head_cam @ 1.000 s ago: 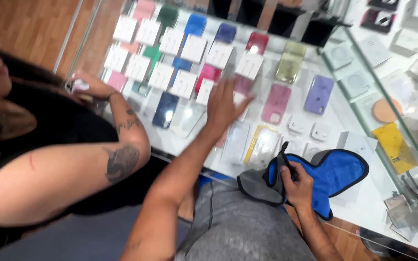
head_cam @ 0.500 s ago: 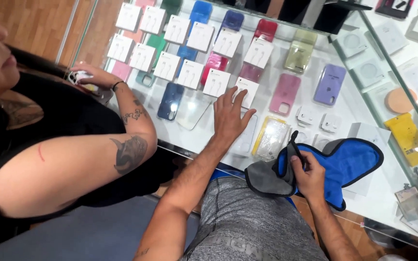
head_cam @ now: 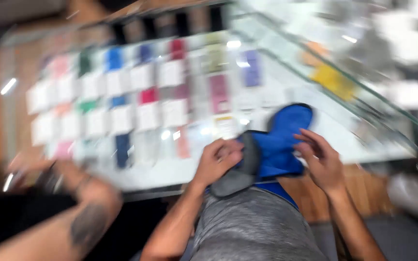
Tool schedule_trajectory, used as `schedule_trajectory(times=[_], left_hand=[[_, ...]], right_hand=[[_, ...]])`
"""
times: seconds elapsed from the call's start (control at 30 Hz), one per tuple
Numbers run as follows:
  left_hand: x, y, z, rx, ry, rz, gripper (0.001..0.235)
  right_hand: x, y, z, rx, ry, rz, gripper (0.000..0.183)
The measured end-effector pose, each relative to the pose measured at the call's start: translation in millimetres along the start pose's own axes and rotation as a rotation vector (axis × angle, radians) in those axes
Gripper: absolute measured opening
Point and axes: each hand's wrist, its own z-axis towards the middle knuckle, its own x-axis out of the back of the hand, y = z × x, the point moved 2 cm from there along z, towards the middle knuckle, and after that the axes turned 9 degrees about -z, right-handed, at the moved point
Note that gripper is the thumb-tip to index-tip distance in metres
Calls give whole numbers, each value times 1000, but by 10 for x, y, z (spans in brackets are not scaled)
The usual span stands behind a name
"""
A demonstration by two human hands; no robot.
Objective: The person repeatedly picks up small white boxes from a glass display counter, wipes each one with a blue cloth, and places it back. The person handles the boxes one at a time and continues the cycle throughout the clip.
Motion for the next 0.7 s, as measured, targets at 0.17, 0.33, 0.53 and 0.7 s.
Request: schedule_trajectory(times=[0.17,0.33,0.53,0.7], left_hand=[[-195,-563,-75,222,-290,162,21],[-187,-957,88,55,205,227,5],[-235,-691,175,-96,270,312,12],[-280,-487,33,-231,362,277,15]], right_hand=[[601,462,28,-108,281,-54,25],[1500,1157,-7,-95,767,-171,18],[2464,1548,295,-109,638,-477,54],[2990,1595,562,-289,188,-556,74]])
